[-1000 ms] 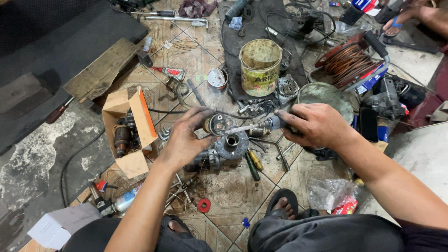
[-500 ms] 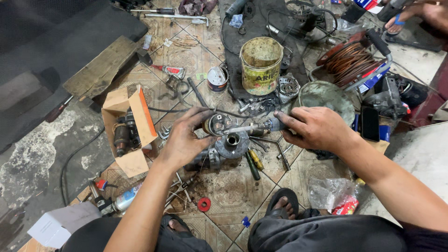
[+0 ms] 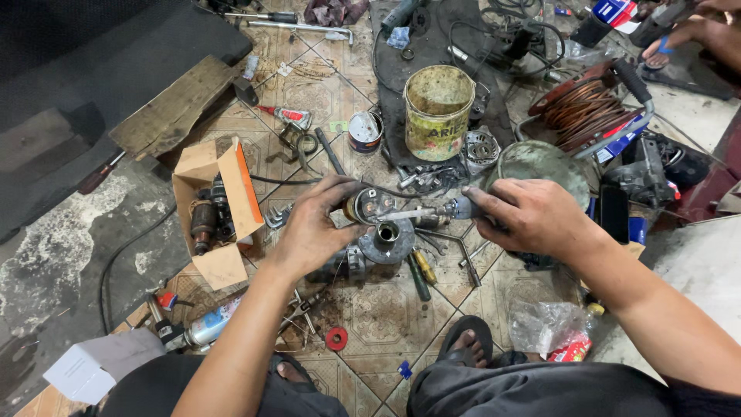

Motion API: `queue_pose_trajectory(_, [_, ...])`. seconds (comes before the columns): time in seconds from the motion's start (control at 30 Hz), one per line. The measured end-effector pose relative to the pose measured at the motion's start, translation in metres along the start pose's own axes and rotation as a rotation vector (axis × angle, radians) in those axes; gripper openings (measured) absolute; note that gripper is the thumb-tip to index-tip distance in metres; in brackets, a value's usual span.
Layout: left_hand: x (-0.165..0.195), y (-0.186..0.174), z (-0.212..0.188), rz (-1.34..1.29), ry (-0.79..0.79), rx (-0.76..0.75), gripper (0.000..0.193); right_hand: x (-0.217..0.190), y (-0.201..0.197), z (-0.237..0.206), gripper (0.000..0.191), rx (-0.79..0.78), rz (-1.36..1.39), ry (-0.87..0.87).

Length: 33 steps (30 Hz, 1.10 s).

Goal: The person sits on the floor and uses a screwdriver to adjust components on a cylindrical mechanical part. They repeatedly insert, turn, and remove the tool while rotating the part to access different areas.

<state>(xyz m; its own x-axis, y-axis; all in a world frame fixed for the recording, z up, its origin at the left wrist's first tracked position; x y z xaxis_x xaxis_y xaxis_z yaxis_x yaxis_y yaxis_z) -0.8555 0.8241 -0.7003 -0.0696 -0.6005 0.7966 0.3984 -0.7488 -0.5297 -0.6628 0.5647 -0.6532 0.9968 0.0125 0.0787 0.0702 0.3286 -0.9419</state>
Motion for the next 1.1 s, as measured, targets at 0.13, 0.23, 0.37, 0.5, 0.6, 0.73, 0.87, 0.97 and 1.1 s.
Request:
queue_pose_trajectory(0.13, [-0.002, 0.003, 0.000, -0.029, 0.033, 0.034, 0.060, 0.001, -0.007, 0.001, 0.045, 0.010, -0.008, 0.015])
queue_pose_trajectory(0.23, [-0.005, 0.008, -0.001, -0.059, 0.025, 0.048, 0.060, 0.004, -0.014, 0.000, 0.048, -0.035, -0.038, 0.030])
queue_pose_trajectory(0.37, [-0.009, 0.014, -0.005, -0.143, 0.020, 0.065, 0.060, 0.003, -0.022, 0.001, 0.052, -0.062, -0.057, 0.025])
queue_pose_trajectory(0.5, [-0.014, 0.021, -0.007, -0.172, -0.018, 0.064, 0.057, -0.001, -0.028, 0.004, 0.052, -0.105, -0.069, 0.059])
queue_pose_trajectory(0.6, [-0.016, 0.028, -0.007, -0.214, 0.006, 0.100, 0.056, -0.006, -0.035, 0.006, 0.051, -0.131, -0.073, 0.079])
queue_pose_trajectory(0.73, [-0.019, 0.037, -0.009, -0.210, 0.011, 0.121, 0.057, -0.011, -0.041, 0.009, 0.051, -0.226, -0.112, 0.126])
queue_pose_trajectory(0.87, [-0.026, 0.043, -0.012, -0.234, 0.052, 0.129, 0.058, -0.018, -0.041, 0.014, 0.054, -0.231, -0.054, 0.114])
queue_pose_trajectory(0.97, [-0.034, 0.049, -0.015, -0.258, 0.013, 0.102, 0.058, -0.020, -0.038, 0.017, 0.049, -0.284, -0.061, 0.164])
queue_pose_trajectory(1.1, [-0.044, 0.059, -0.018, -0.274, -0.032, 0.106, 0.056, -0.019, -0.035, 0.020, 0.048, -0.353, -0.057, 0.192])
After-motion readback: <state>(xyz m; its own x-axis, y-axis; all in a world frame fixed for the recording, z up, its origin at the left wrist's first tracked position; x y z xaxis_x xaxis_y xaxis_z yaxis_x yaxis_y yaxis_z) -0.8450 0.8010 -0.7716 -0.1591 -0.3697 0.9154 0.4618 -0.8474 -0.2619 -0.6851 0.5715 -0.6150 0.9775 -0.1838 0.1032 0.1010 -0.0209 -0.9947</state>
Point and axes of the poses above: each hand's wrist, its own z-axis towards the middle knuckle, its own y-axis out of the palm, x = y × z, the point moved 2 cm from there along z, towards the middle knuckle
